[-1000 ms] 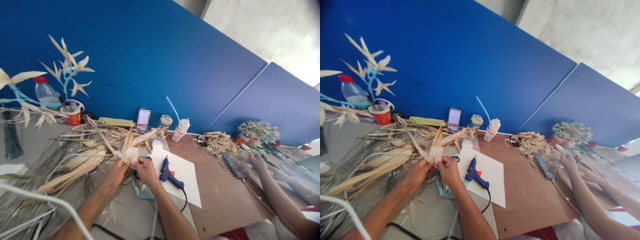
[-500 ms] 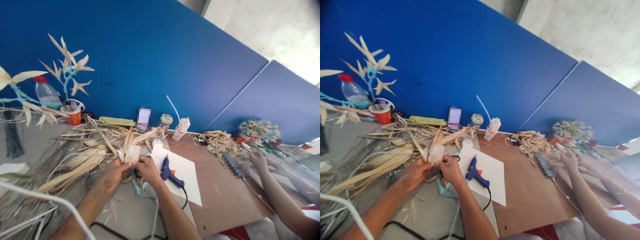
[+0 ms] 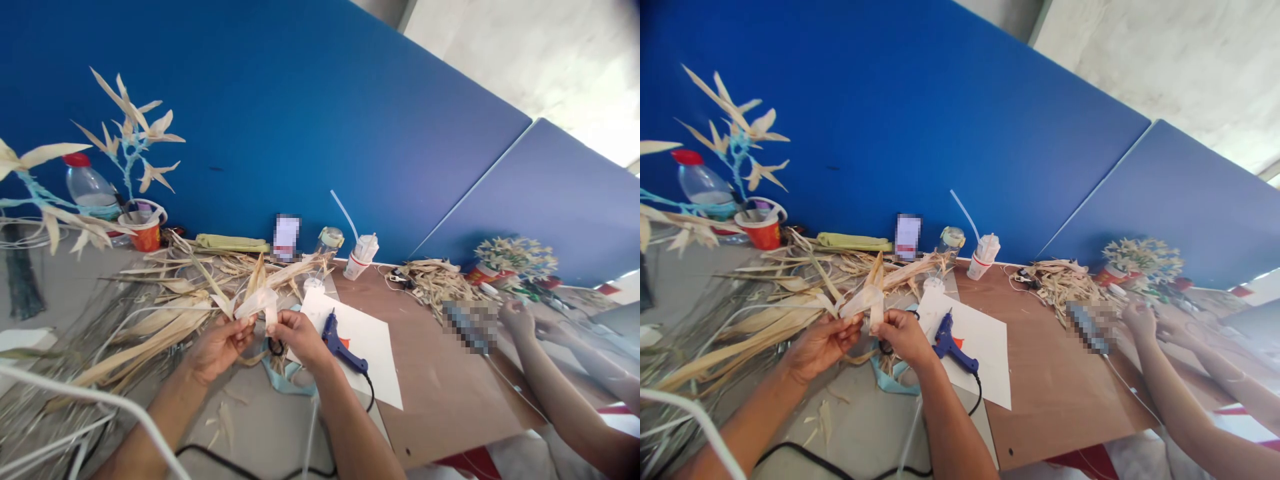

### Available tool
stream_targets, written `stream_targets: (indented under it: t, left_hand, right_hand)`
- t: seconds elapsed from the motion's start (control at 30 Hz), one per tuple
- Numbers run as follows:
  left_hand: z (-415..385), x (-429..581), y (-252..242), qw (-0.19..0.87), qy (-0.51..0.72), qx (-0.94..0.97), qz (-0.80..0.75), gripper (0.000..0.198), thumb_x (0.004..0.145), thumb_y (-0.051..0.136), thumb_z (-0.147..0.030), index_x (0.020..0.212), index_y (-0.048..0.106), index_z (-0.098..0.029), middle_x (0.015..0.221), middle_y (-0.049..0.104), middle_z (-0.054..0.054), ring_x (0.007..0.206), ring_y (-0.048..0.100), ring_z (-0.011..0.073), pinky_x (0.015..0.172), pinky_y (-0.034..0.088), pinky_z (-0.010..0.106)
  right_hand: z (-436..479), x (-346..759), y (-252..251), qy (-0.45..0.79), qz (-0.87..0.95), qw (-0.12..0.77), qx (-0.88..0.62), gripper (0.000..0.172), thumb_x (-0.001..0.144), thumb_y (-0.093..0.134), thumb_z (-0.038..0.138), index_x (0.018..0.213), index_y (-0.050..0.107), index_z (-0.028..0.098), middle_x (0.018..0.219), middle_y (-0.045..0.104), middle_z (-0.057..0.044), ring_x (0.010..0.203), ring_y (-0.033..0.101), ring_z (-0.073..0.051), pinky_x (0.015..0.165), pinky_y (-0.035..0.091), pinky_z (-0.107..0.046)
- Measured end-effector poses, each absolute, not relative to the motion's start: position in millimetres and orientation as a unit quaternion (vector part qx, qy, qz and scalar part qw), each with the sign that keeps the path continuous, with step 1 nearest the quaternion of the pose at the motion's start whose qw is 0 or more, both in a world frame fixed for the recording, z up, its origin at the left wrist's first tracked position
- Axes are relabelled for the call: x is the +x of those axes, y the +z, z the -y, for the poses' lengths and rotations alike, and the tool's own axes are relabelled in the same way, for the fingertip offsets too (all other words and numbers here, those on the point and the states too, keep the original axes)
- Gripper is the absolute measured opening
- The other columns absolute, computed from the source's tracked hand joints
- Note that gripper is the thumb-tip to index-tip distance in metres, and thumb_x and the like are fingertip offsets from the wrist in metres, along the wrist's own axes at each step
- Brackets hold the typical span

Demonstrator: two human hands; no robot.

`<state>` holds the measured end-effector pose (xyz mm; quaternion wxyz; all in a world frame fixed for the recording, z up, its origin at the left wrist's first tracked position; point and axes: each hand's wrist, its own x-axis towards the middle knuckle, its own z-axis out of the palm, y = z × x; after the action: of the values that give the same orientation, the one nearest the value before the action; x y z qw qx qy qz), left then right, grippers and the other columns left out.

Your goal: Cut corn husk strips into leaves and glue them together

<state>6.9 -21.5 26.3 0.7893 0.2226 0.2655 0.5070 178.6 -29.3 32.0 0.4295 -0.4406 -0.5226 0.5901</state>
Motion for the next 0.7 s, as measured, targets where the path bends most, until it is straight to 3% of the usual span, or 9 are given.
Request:
stream_targets:
  t: [0.17,0.33,0.5,0.6,0.7]
  left_hand:
    - [17.3,-3.4,30.6,0.789,0.533,0.203,-0.228,0.019,0.061,0.074,-0.003,0.065,0.058,-0.012,0.063,0.053,-0.002,0.049,0.037,0.0031,0.045,0.038,0.016]
    - [8.6,-14.1,29.6,0.777,0.566,0.180,-0.210,0.028,0.063,0.073,-0.004,0.087,0.064,-0.013,0.070,0.053,-0.004,0.049,0.036,0.0016,0.046,0.038,0.014]
    - [6.7,-3.7,21.3,0.687,0.530,0.283,-0.409,0.026,0.066,0.078,-0.020,0.087,0.064,-0.012,0.064,0.054,-0.004,0.042,0.030,0.0015,0.038,0.024,0.014]
    - [11.5,5.0,21.8,0.598,0.518,0.347,-0.503,0.044,0.065,0.079,-0.030,0.104,0.064,-0.017,0.068,0.059,-0.003,0.052,0.047,0.0087,0.045,0.032,0.018]
    - [16.0,7.9,26.4,0.553,0.489,0.407,-0.538,0.055,0.064,0.078,-0.042,0.111,0.066,-0.016,0.055,0.050,-0.006,0.049,0.044,0.0107,0.046,0.028,0.021]
  right_hand:
    - [26.9,186.1,35.3,0.605,0.484,0.469,-0.424,0.023,0.063,0.073,0.034,0.061,0.057,0.017,0.055,0.054,0.004,0.053,0.042,-0.009,0.056,0.032,-0.023]
    - [21.8,194.5,37.8,0.593,0.458,0.516,-0.415,0.021,0.063,0.072,0.031,0.059,0.057,0.017,0.056,0.053,0.003,0.056,0.043,-0.010,0.061,0.033,-0.025]
    - [22.7,189.6,37.2,0.565,0.475,0.519,-0.431,0.020,0.068,0.067,0.031,0.058,0.056,0.018,0.056,0.052,0.003,0.057,0.042,-0.011,0.062,0.034,-0.026]
    - [22.8,183.5,30.9,0.534,0.496,0.510,-0.458,0.019,0.071,0.062,0.032,0.061,0.054,0.018,0.057,0.051,0.004,0.056,0.042,-0.011,0.060,0.034,-0.026]
    - [21.8,180.2,24.4,0.468,0.530,0.508,-0.493,0.013,0.073,0.057,0.030,0.067,0.055,0.019,0.062,0.051,0.004,0.060,0.044,-0.012,0.061,0.035,-0.025]
